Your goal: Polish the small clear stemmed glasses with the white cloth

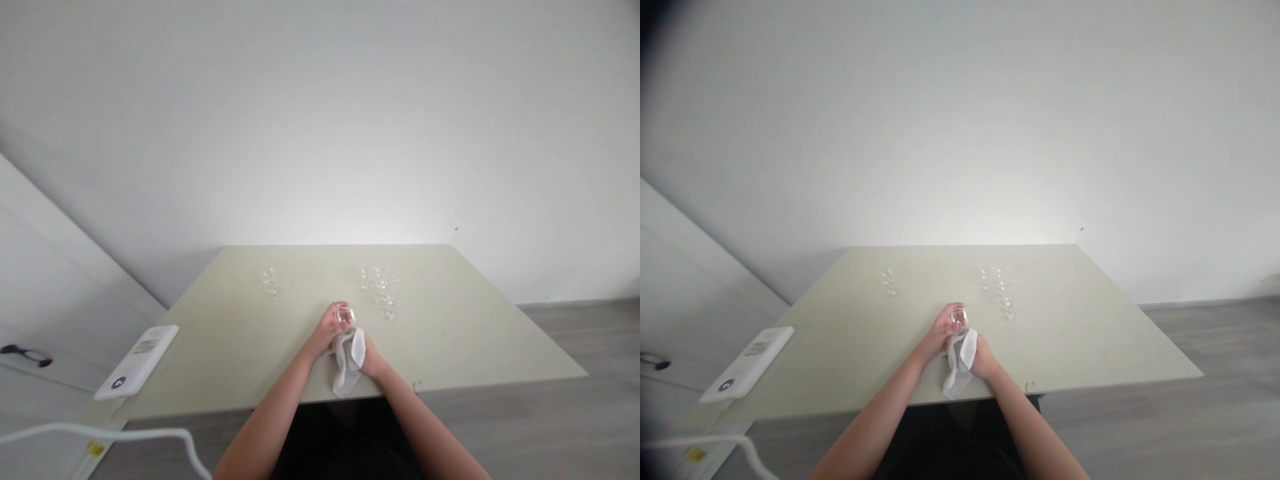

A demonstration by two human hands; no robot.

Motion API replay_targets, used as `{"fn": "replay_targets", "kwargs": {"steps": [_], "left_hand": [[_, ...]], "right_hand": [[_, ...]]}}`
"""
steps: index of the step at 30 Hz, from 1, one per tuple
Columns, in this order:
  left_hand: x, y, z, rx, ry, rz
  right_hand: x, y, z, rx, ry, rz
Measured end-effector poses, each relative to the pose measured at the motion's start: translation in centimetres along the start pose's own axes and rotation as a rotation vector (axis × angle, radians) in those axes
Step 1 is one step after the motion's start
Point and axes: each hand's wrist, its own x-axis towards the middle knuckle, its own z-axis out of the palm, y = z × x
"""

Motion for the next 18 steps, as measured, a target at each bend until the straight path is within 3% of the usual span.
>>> {"fn": "replay_targets", "kwargs": {"steps": [3, 7, 12, 18], "left_hand": [[-0.1, 0.12, 0.19, -0.101, -0.038, -0.077], [-0.04, 0.05, 0.01, -0.026, 0.015, -0.016], [0.34, -0.49, -0.55, -0.083, -0.028, -0.046], [0.15, -0.35, -0.53, -0.01, 0.01, 0.006]], "right_hand": [[0.0, 0.16, -0.03, -0.015, 0.001, -0.011], [0.04, 0.43, -0.12, -0.049, -0.029, -0.025], [0.08, 0.7, -0.06, -0.053, -0.027, -0.051], [0.01, 0.59, -0.12, -0.023, -0.037, -0.006]]}}
